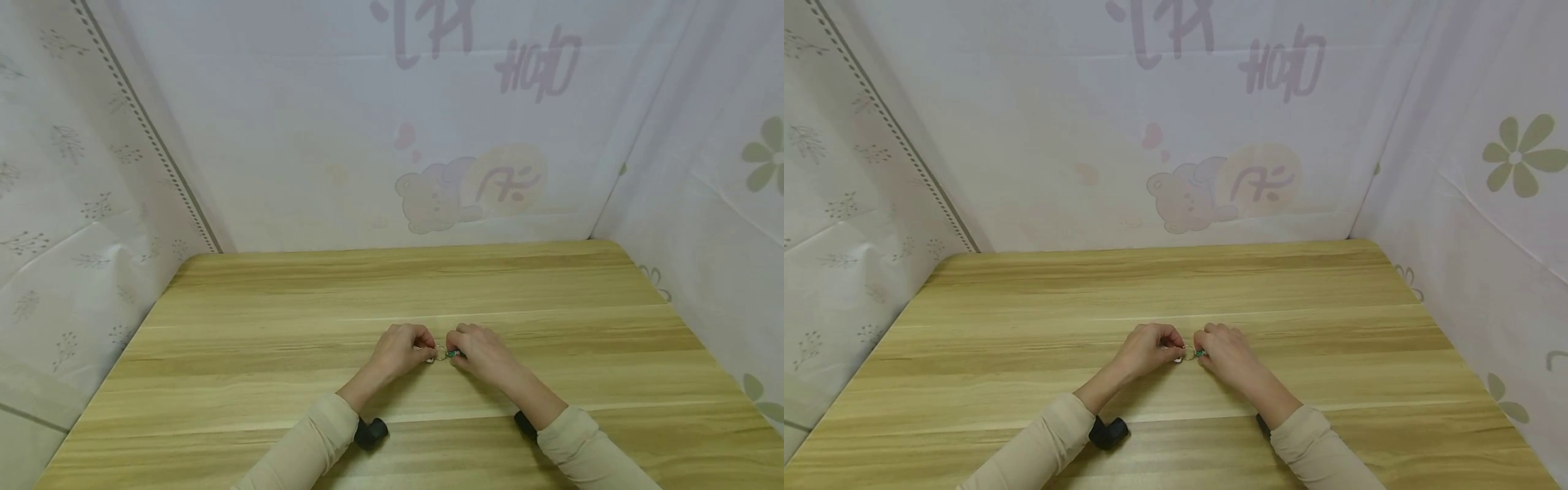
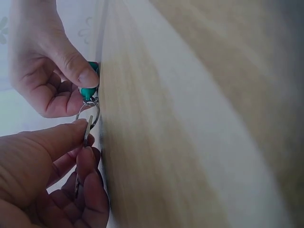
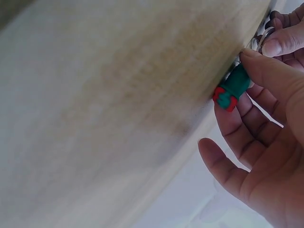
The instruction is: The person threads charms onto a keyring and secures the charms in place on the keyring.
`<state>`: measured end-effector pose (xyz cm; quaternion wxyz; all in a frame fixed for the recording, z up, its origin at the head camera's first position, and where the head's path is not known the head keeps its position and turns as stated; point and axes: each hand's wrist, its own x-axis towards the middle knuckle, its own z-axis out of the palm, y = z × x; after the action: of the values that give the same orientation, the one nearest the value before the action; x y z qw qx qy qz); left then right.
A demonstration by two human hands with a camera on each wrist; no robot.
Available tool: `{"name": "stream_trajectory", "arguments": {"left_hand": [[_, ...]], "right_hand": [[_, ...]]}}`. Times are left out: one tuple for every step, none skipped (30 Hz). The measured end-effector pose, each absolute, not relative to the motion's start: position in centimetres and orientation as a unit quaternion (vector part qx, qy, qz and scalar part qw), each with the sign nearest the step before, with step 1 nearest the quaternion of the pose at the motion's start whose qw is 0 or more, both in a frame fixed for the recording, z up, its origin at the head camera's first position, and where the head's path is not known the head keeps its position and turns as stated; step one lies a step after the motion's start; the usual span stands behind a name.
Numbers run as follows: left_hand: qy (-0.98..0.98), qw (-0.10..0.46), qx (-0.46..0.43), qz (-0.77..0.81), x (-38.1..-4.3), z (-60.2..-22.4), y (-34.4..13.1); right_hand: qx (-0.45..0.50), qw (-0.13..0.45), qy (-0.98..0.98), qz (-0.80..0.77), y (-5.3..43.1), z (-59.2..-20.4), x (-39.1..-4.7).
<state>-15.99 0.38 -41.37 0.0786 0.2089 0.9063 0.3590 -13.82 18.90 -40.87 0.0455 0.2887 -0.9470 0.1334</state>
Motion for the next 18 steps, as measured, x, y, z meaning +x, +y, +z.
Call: {"name": "stream_trajectory", "arguments": {"left_hand": [[0.905,0.079,0.210,0.360,-15.99,-41.37,0.36],[0.905,0.079,0.211,0.361,-15.99,-41.39,0.34],[0.904,0.079,0.213,0.362,-15.99,-41.40,0.32],[0.904,0.080,0.212,0.362,-15.99,-41.40,0.30],[0.904,0.081,0.212,0.362,-15.98,-41.41,0.28],[0.904,0.081,0.211,0.362,-15.99,-41.41,0.26],[0.905,0.080,0.211,0.361,-15.99,-41.41,0.24],[0.906,0.079,0.210,0.358,-16.00,-41.40,0.21],[0.907,0.077,0.209,0.356,-15.99,-41.40,0.19],[0.909,0.075,0.209,0.353,-15.98,-41.40,0.17],[0.910,0.072,0.208,0.351,-15.96,-41.39,0.14],[0.912,0.069,0.208,0.347,-15.96,-41.39,0.10],[0.914,0.065,0.207,0.343,-15.94,-41.39,0.06],[0.916,0.064,0.206,0.339,-15.92,-41.39,0.01],[0.917,0.062,0.205,0.336,-15.90,-41.40,-0.05],[0.919,0.061,0.205,0.331,-15.89,-41.43,-0.12],[0.920,0.060,0.205,0.328,-15.85,-41.44,-0.20],[0.922,0.058,0.204,0.324,-15.82,-41.45,-0.28]], "right_hand": [[0.290,0.047,-0.947,0.133,18.89,-40.90,-13.83],[0.291,0.048,-0.946,0.133,18.88,-40.91,-13.84],[0.291,0.048,-0.946,0.134,18.88,-40.94,-13.85],[0.291,0.048,-0.946,0.135,18.87,-40.97,-13.85],[0.292,0.048,-0.946,0.135,18.86,-40.98,-13.84],[0.292,0.048,-0.946,0.136,18.85,-41.00,-13.83],[0.292,0.049,-0.946,0.135,18.84,-41.03,-13.84],[0.292,0.049,-0.946,0.134,18.83,-41.05,-13.85],[0.292,0.049,-0.946,0.134,18.82,-41.09,-13.84],[0.292,0.049,-0.946,0.133,18.81,-41.11,-13.84],[0.292,0.049,-0.946,0.132,18.81,-41.13,-13.84],[0.292,0.049,-0.946,0.131,18.81,-41.15,-13.84],[0.292,0.049,-0.946,0.131,18.81,-41.17,-13.84],[0.292,0.047,-0.946,0.131,18.81,-41.17,-13.84],[0.291,0.046,-0.947,0.131,18.81,-41.18,-13.84],[0.290,0.046,-0.947,0.131,18.81,-41.20,-13.84],[0.289,0.046,-0.947,0.132,18.81,-41.20,-13.84],[0.289,0.046,-0.947,0.132,18.82,-41.22,-13.83]]}}
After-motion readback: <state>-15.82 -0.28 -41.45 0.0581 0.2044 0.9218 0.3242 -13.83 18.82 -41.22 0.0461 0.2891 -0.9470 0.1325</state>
